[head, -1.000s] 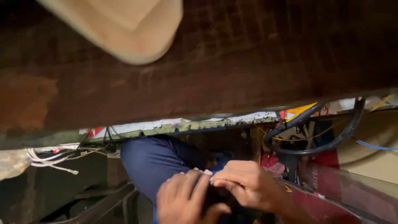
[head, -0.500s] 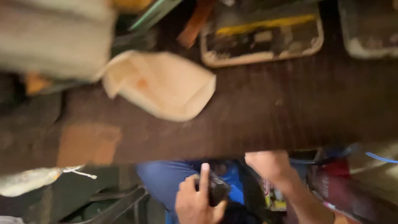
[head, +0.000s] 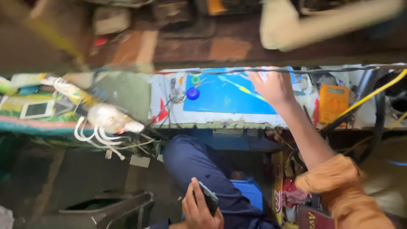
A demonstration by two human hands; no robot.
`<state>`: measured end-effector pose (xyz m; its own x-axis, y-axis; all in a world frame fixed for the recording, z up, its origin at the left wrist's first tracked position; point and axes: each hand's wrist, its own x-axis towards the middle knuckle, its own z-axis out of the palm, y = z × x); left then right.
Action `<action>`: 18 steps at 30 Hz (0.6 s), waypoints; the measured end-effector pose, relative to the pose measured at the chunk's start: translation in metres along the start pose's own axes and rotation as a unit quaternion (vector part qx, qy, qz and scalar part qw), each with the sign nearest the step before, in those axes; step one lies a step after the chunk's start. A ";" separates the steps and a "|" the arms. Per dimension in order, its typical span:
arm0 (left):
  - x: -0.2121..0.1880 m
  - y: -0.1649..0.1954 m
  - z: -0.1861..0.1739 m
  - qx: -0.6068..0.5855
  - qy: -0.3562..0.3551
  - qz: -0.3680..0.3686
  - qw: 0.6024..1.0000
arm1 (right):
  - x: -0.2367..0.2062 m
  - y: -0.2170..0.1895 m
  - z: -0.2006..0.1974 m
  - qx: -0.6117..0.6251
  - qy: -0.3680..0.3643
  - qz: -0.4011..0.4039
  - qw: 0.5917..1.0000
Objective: The person sits on the floor of a mobile repair shop and tests a smartphone by plugging and unplugging a charging cable into it. They then disassemble the phone, prying open the back cover and working on the internal components with a pry tool while holding the phone on their lap.
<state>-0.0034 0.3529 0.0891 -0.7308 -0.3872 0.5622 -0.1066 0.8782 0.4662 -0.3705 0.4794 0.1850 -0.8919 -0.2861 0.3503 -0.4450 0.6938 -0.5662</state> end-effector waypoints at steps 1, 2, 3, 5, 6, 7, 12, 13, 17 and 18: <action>-0.001 -0.006 -0.004 -0.035 0.003 0.035 0.999 | 0.026 -0.005 0.012 -0.047 -0.011 -0.069 0.996; -0.004 -0.007 -0.003 -0.037 0.011 0.005 0.999 | 0.042 -0.009 0.025 -0.092 -0.021 -0.133 0.987; -0.005 -0.004 0.000 -0.041 0.022 -0.022 0.999 | 0.053 -0.013 0.034 -0.079 0.038 -0.184 0.979; -0.004 -0.005 0.001 -0.057 0.036 -0.054 0.996 | 0.067 -0.029 0.040 -0.054 0.153 -0.281 0.946; 0.000 -0.005 0.003 -0.070 0.041 -0.054 0.995 | 0.070 -0.033 0.040 -0.071 0.176 -0.292 0.937; 0.005 -0.005 0.004 -0.084 0.046 -0.054 0.994 | 0.068 -0.034 0.041 -0.089 0.198 -0.303 0.928; 0.023 0.030 -0.002 -0.075 0.015 -0.121 0.990 | 0.046 -0.040 0.030 0.049 0.183 -0.215 0.958; 0.026 0.037 -0.004 -0.073 -0.016 -0.125 0.989 | 0.045 -0.040 0.031 0.029 0.180 -0.182 0.966; 0.038 0.036 -0.012 -0.087 -0.072 -0.132 0.985 | 0.052 -0.039 0.041 0.042 0.176 -0.075 0.981; 0.039 0.033 -0.013 -0.084 -0.073 -0.147 0.983 | 0.057 -0.037 0.043 0.057 0.169 -0.128 0.976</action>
<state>-0.0268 0.3636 0.1351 -0.7746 -0.5629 0.2884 -0.2242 0.6707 0.7070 -0.4082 0.4093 0.1937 -0.6814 -0.1934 0.7059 -0.6731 0.5444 -0.5006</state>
